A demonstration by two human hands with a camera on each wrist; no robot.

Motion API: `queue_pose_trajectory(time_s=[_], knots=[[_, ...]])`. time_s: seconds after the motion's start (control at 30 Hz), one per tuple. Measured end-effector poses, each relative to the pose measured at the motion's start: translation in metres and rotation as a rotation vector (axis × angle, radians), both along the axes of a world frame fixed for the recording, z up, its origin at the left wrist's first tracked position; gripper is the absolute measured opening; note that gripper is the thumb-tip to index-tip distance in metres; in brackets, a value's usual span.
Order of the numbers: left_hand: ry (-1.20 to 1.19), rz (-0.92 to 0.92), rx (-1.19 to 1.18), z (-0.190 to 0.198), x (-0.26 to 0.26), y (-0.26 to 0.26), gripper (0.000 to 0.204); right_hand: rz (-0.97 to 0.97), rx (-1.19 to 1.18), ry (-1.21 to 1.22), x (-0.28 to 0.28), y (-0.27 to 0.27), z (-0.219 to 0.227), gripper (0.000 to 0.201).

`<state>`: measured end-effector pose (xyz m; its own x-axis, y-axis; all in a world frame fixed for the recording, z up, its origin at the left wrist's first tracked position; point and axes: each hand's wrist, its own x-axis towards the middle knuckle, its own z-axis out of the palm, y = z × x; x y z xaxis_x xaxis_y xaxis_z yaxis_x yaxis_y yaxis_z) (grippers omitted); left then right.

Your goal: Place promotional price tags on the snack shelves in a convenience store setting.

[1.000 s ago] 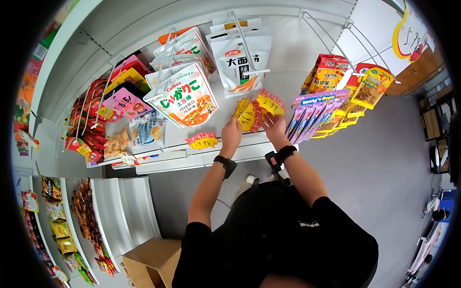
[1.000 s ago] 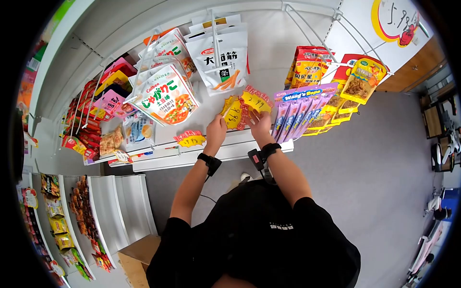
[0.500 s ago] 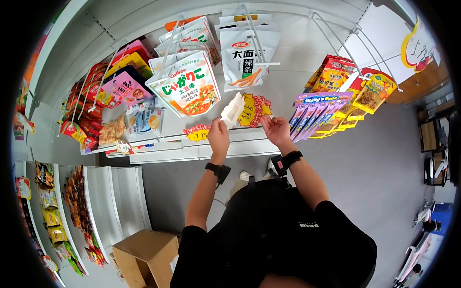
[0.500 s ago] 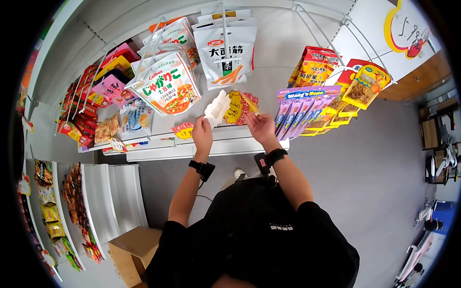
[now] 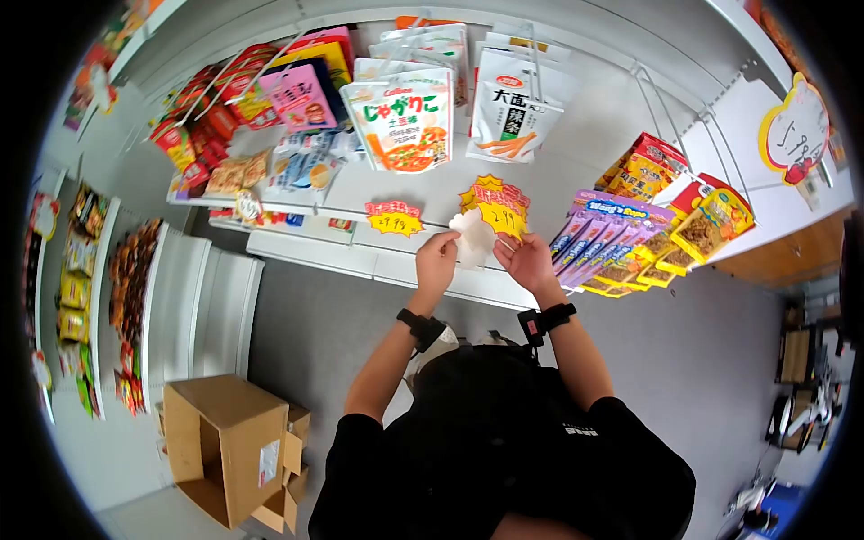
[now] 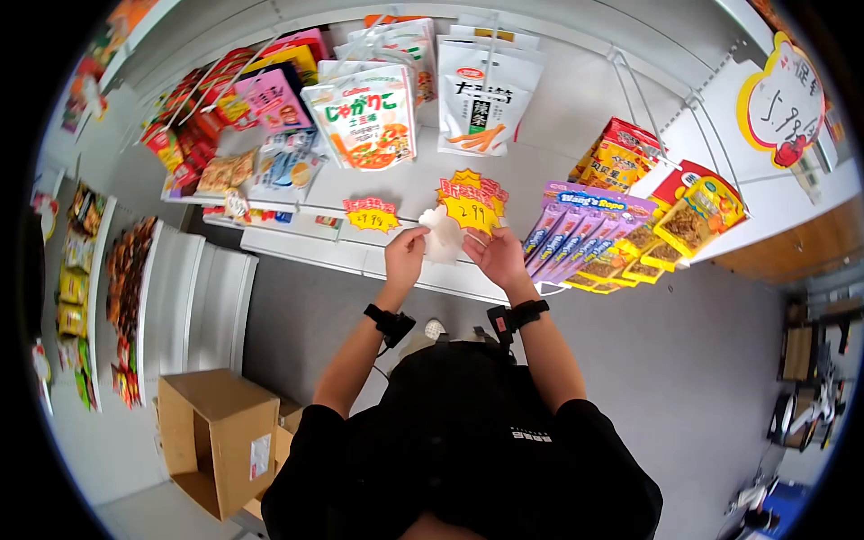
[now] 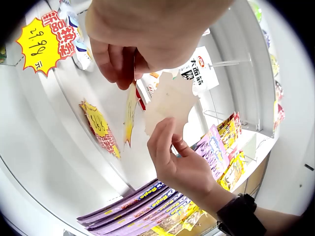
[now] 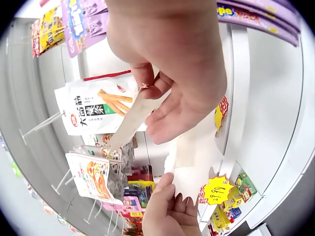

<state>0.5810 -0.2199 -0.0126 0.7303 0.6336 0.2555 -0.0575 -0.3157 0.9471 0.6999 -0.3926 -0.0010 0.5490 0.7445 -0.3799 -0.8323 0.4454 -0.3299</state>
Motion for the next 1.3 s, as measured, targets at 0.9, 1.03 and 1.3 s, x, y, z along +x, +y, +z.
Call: queue_pose_trajectory(time_s=[0.9,1.03,1.3], knots=[[0.163,0.316,0.018,0.035,-0.165,-0.111,0.019,0.458,-0.277,-0.922,-0.119,-0.051,0.027,0.027],[0.138,0.396,-0.04,0.035,-0.195,-0.105,0.019,0.471,-0.165,-0.726,-0.148,-0.026,0.041,0.029],[0.094,0.529,-0.044,0.038,-0.277,-0.074,0.018,0.616,-0.035,-0.535,-0.215,0.038,0.058,0.029]])
